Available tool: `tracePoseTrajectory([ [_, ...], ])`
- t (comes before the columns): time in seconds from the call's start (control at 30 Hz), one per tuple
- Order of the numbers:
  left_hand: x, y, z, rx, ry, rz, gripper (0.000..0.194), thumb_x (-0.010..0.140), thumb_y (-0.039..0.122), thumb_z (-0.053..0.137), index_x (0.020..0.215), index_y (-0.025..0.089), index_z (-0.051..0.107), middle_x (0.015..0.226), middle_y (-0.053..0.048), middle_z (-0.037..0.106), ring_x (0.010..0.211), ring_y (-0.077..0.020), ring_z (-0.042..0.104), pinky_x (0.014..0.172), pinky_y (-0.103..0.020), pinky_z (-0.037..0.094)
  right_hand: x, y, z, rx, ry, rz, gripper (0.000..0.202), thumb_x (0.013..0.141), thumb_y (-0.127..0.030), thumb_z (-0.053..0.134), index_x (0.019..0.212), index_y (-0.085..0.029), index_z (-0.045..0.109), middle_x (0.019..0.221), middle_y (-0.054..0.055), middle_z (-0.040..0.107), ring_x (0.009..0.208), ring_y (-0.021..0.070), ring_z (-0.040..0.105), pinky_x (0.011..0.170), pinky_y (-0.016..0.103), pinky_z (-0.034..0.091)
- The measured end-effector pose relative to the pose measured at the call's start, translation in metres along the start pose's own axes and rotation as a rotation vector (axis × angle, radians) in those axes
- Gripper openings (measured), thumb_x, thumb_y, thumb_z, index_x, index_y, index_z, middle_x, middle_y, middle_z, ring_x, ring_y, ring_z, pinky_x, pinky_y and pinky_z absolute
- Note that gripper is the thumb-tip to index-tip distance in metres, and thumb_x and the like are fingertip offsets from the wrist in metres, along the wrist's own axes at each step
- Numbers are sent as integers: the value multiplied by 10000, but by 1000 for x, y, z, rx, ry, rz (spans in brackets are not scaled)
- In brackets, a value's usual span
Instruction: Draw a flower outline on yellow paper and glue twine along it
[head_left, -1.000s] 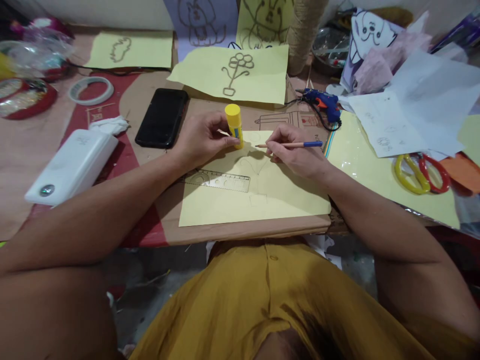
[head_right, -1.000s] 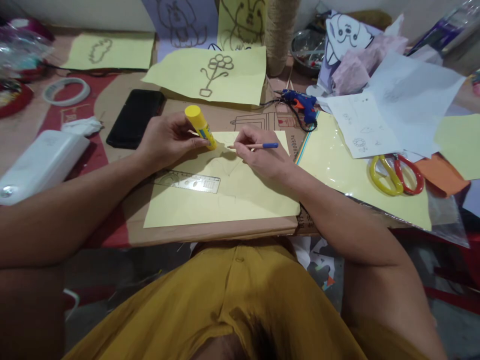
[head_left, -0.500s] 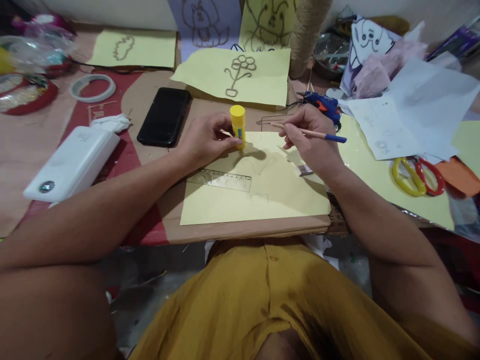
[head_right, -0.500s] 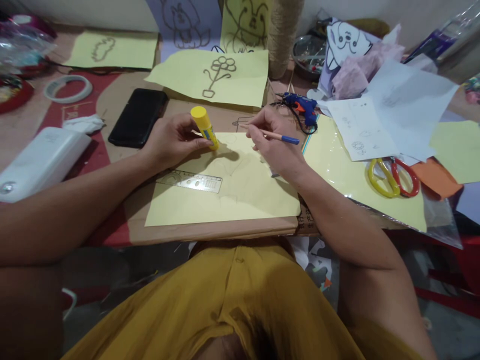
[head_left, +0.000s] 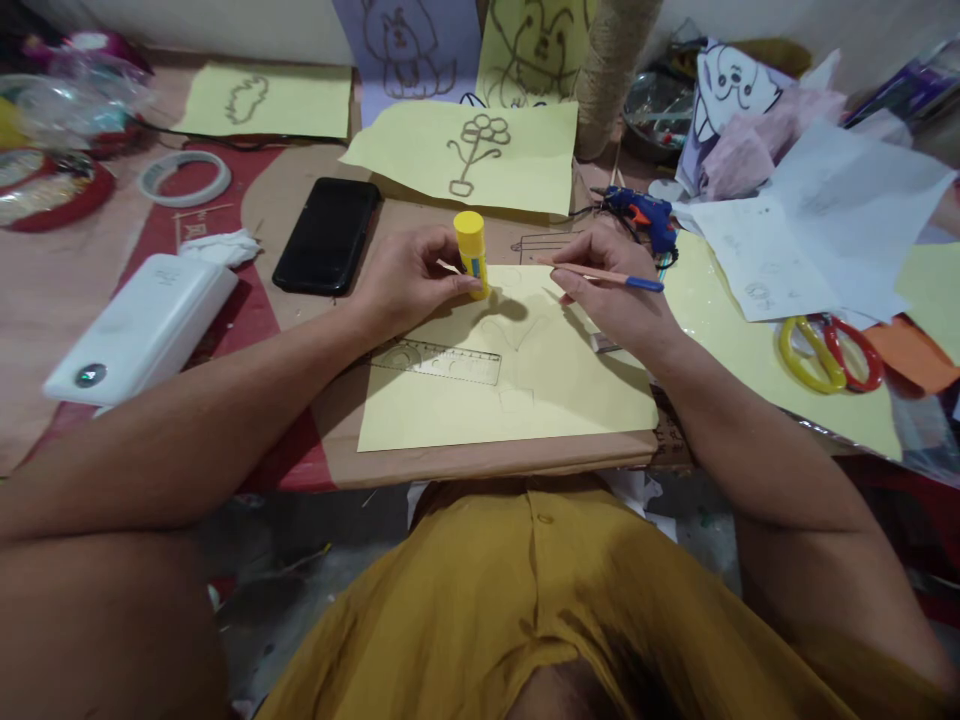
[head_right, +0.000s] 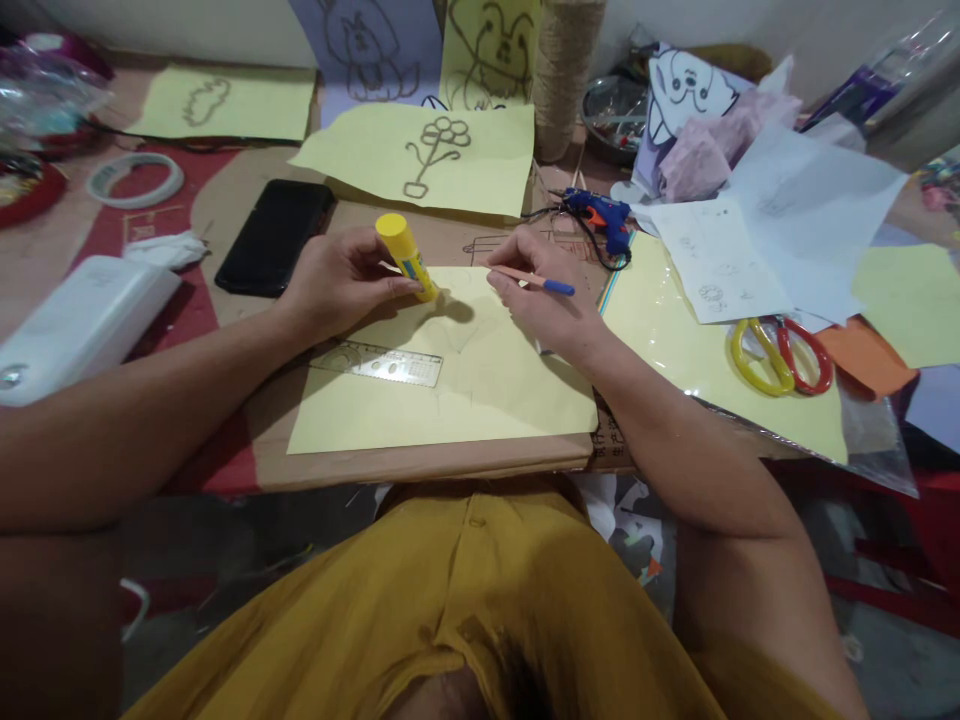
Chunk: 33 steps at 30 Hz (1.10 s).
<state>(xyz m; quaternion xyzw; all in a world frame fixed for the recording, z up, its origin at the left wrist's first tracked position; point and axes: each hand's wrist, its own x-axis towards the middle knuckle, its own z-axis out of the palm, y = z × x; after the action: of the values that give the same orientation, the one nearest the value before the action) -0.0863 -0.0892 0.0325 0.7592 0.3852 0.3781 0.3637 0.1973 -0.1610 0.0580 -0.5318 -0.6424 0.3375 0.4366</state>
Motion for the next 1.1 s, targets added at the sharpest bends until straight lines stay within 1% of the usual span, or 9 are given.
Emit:
tracePoseTrajectory([
  [0.13, 5, 11, 0, -111, 9, 14, 347, 823, 449, 1015, 1005, 211, 840, 1040, -61, 856, 975, -248, 831, 917, -404, 734, 0, -3, 0, 0, 11, 0, 281, 1036, -442, 835, 934, -245, 662, 926, 18, 698, 844, 175, 682, 741, 328, 645],
  [0.27, 17, 34, 3, -37, -1, -27, 399, 827, 468, 1047, 995, 198, 806, 985, -31, 835, 1056, -290, 848, 890, -391, 739, 1, -2, -2, 51, 26, 7, 343, 1090, -499, 788, 937, -247, 611, 895, 7, 706, 763, 140, 668, 710, 294, 614],
  [0.43, 35, 52, 23, 20, -129, -1, 370, 895, 389, 1003, 1084, 141, 803, 1046, -45, 866, 1044, -257, 830, 928, -381, 708, 5, 1, -14, -21, 128, -15, 390, 1102, -571, 749, 931, -254, 599, 889, 31, 752, 733, 158, 686, 719, 329, 630],
  [0.53, 41, 47, 39, 37, -136, 18, 298, 952, 375, 935, 1086, 143, 805, 1065, -45, 866, 1062, -265, 839, 944, -394, 684, 11, 4, -22, -80, 190, -32, 385, 1105, -554, 752, 921, -249, 605, 853, 40, 756, 754, 178, 710, 747, 351, 637],
  [0.67, 47, 29, 51, -20, -99, 36, 314, 831, 338, 1005, 1033, 194, 813, 1021, -48, 859, 1031, -313, 836, 942, -464, 692, 14, 5, -26, -132, 201, -51, 378, 1097, -536, 756, 897, -255, 599, 852, 39, 760, 801, 210, 756, 777, 373, 654],
  [0.77, 51, 16, 54, -87, -97, 62, 313, 796, 362, 1008, 1009, 232, 819, 999, -57, 853, 966, -306, 804, 929, -498, 675, 12, 3, -25, -177, 187, -54, 374, 1077, -561, 756, 891, -276, 601, 871, 40, 775, 905, 255, 790, 822, 400, 674],
  [0.9, 54, 9, 55, -89, -83, 92, 304, 772, 408, 995, 982, 261, 832, 960, -51, 841, 857, -253, 728, 850, -475, 636, 10, -2, -22, -258, 152, -60, 302, 1069, -390, 739, 841, -290, 569, 828, 37, 769, 909, 279, 790, 870, 445, 674],
  [1.0, 53, 7, 56, -95, -123, 95, 362, 780, 482, 1001, 1022, 276, 826, 991, -27, 847, 906, -234, 722, 876, -447, 627, 10, -3, -20, -283, 108, -52, 262, 1046, -291, 719, 832, -292, 569, 831, 39, 764, 885, 281, 779, 819, 441, 669],
  [1.1, 52, 5, 56, -111, -153, 93, 426, 792, 561, 1002, 1042, 273, 813, 1010, -23, 847, 929, -233, 733, 891, -437, 626, 8, -3, -19, -287, 72, -43, 265, 1045, -321, 711, 825, -295, 564, 838, 43, 755, 881, 279, 767, 751, 416, 661],
])
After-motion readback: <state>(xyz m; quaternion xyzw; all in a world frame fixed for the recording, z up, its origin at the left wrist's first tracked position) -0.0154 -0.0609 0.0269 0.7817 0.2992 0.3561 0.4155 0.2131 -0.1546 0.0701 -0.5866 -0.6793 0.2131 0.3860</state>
